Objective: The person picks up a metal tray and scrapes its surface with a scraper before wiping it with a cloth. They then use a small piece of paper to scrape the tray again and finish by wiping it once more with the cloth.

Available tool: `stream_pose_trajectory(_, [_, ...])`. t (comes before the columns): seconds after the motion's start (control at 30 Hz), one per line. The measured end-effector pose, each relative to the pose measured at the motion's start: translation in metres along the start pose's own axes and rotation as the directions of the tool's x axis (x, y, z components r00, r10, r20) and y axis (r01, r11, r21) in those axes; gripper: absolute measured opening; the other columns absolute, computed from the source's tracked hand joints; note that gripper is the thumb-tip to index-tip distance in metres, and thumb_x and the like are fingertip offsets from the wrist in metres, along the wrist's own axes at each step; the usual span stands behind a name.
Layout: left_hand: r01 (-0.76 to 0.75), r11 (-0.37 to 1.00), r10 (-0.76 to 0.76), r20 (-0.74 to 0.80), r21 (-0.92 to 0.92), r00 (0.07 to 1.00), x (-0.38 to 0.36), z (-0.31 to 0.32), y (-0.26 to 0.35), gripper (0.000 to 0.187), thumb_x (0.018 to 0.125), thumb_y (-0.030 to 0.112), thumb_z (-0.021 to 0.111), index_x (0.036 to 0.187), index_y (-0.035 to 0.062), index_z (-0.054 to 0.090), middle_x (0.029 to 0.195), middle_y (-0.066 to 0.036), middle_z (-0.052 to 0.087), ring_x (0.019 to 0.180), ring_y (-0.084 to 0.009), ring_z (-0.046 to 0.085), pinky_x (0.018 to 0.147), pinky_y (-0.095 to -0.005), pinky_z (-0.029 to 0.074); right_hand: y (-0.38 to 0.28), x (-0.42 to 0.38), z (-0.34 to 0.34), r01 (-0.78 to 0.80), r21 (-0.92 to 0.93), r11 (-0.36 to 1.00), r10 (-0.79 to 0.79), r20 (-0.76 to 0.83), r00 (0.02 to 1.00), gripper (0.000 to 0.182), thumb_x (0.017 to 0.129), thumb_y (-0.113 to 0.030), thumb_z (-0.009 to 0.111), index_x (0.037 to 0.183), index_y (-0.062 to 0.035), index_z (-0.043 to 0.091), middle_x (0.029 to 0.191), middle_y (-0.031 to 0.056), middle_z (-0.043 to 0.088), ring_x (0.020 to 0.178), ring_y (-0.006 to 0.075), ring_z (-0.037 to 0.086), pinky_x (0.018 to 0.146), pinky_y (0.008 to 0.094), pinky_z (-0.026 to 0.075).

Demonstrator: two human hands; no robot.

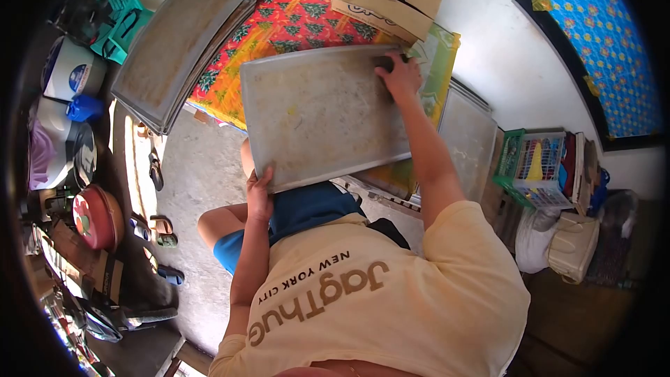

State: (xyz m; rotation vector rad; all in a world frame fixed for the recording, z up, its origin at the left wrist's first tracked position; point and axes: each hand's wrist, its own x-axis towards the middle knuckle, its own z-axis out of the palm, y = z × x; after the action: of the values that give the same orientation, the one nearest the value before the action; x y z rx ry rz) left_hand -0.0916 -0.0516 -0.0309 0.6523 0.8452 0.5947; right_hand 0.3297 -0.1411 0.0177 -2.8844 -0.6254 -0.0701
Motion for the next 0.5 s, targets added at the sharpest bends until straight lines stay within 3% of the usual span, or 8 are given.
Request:
stream_pose_trajectory(0.07, [0.01,1.0,-0.01,0.009,-0.011,1.0,0.0,-0.001,0.0,0.032,0.092,0.01,0.065,0.123,0.0021,0.059,0.115,-0.007,0.067,0.105,-0.0175,0.062,0.094,-0.0325,0.048,-0.013,-0.015,0.006,0.147,-0.022,0.989,-0.147,-0.005,0.989,0.061,0.074,-0.062,0.073,0.13,-0.0411,0.057,0.133,0.0154,0.05,0.126,0.0378,0.048,0.099,0.0531,0.043])
stream_pose_trajectory(0.17, [0.011,1.0,-0.011,-0.013,-0.005,1.0,-0.003,0.004,0.003,0.033,0.092,0.01,0.065,0.123,0.0016,0.059,0.115,-0.007,0.067,0.105,-0.0174,0.062,0.094,-0.0322,0.048,0.0,0.005,0.016,0.124,-0.019,0.992,-0.125,-0.091,0.988,0.061,0.074,-0.063,0.073,0.129,-0.0412,0.057,0.131,0.0157,0.051,0.125,0.0377,0.048,0.098,0.0528,0.043])
stream_pose_trajectory(0.27, [-0.007,1.0,0.007,0.003,0.008,1.0,-0.002,0.001,0.001,0.033,0.092,0.009,0.065,0.123,0.0013,0.059,0.115,-0.008,0.067,0.104,-0.0176,0.062,0.094,-0.0319,0.048,-0.016,0.008,0.012,0.021,0.028,0.999,-0.019,-0.077,0.997,0.059,0.073,-0.061,0.074,0.126,-0.0403,0.06,0.125,0.0141,0.054,0.121,0.0372,0.05,0.097,0.0517,0.043])
stream_pose_trajectory(0.4, [-0.008,1.0,0.008,0.016,0.002,1.0,0.001,-0.001,-0.001,0.033,0.092,0.01,0.065,0.124,0.0007,0.059,0.116,-0.008,0.067,0.105,-0.0178,0.062,0.094,-0.0316,0.047,-0.066,-0.044,0.003,0.475,0.031,0.879,-0.468,-0.128,0.875,0.052,0.072,-0.055,0.077,0.119,-0.0367,0.065,0.114,0.0108,0.054,0.112,0.0354,0.054,0.094,0.0501,0.044])
stream_pose_trajectory(0.5, [-0.009,0.999,0.008,0.015,0.038,1.0,0.001,-0.002,0.0,0.033,0.092,0.01,0.064,0.124,0.0004,0.059,0.115,-0.008,0.067,0.104,-0.0178,0.062,0.094,-0.0317,0.047,-0.056,-0.017,0.008,0.358,0.038,0.933,-0.35,-0.141,0.926,0.052,0.072,-0.055,0.077,0.12,-0.0371,0.064,0.117,0.0116,0.053,0.113,0.0353,0.053,0.093,0.05,0.044])
